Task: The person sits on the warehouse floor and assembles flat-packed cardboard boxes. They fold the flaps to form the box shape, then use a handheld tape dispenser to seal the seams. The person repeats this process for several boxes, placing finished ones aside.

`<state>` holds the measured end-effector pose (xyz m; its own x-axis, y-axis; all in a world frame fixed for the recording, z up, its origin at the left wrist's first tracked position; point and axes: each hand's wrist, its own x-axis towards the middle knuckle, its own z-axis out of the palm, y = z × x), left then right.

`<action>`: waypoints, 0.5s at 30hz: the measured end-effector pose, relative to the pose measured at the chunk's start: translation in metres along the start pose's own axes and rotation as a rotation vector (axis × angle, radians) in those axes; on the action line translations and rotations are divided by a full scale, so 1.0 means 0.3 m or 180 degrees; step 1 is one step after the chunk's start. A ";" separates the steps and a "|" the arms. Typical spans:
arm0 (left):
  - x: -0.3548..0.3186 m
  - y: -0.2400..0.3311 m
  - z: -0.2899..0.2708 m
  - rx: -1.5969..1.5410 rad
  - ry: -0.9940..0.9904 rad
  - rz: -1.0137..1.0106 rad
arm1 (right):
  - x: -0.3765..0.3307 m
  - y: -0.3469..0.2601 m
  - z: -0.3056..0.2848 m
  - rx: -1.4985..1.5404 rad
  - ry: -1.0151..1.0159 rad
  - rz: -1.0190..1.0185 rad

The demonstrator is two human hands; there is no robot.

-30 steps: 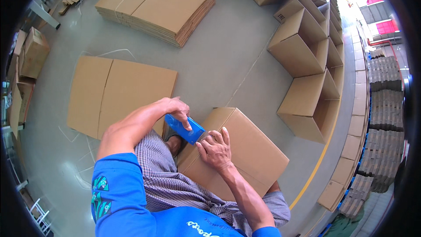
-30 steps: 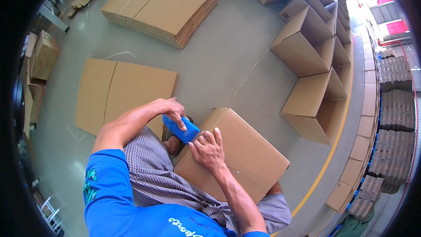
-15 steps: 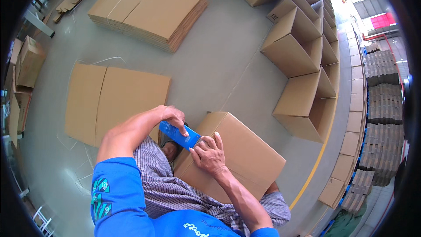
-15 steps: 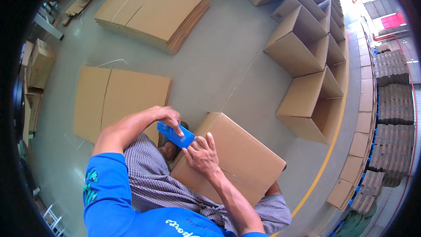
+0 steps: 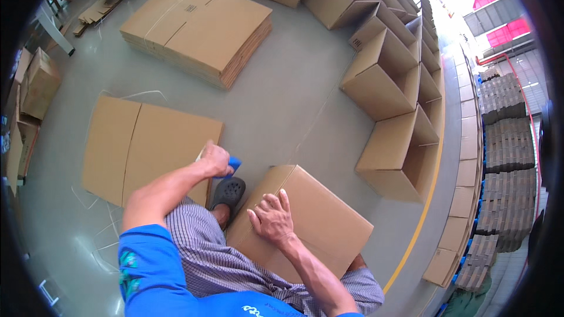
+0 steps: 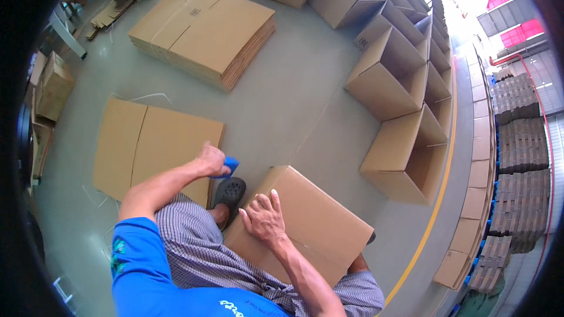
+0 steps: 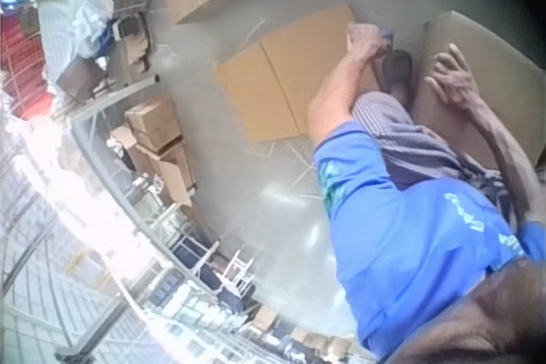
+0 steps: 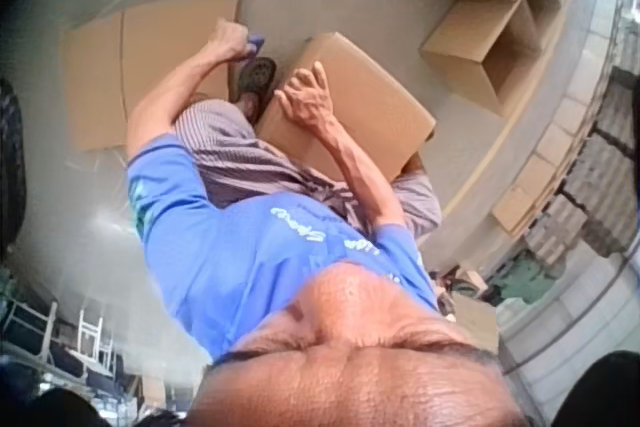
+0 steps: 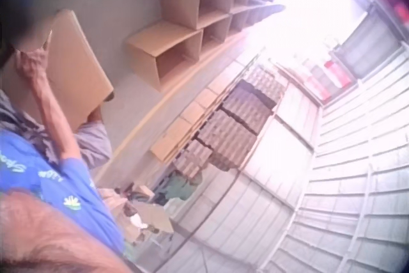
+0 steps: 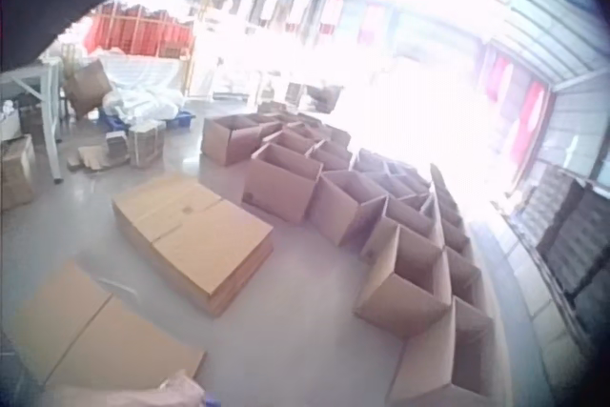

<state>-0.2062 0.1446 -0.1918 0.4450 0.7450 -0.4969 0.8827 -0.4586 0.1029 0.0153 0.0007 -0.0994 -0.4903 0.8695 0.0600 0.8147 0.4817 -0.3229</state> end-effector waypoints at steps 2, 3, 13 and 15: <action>-0.055 -0.015 -0.069 -0.1717 0.0040 -0.0943 | -0.004 0.002 -0.009 0.0074 -0.0121 0.0055; -0.079 -0.004 -0.116 -0.2790 -0.0517 -0.1239 | -0.016 0.009 0.005 0.0209 0.0009 0.0133; -0.191 0.253 0.062 -0.4726 -0.1199 -0.0235 | -0.078 0.069 0.052 0.1279 0.1302 0.0540; -0.189 0.263 0.125 -0.4124 -0.0855 -0.0434 | -0.074 0.069 0.058 0.1261 0.1292 0.0503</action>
<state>-0.1673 0.0480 -0.1879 0.4307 0.5610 -0.7069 0.4895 0.5128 0.7053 0.0375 -0.0104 -0.1239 -0.1509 0.9373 0.3141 0.6521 0.3331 -0.6810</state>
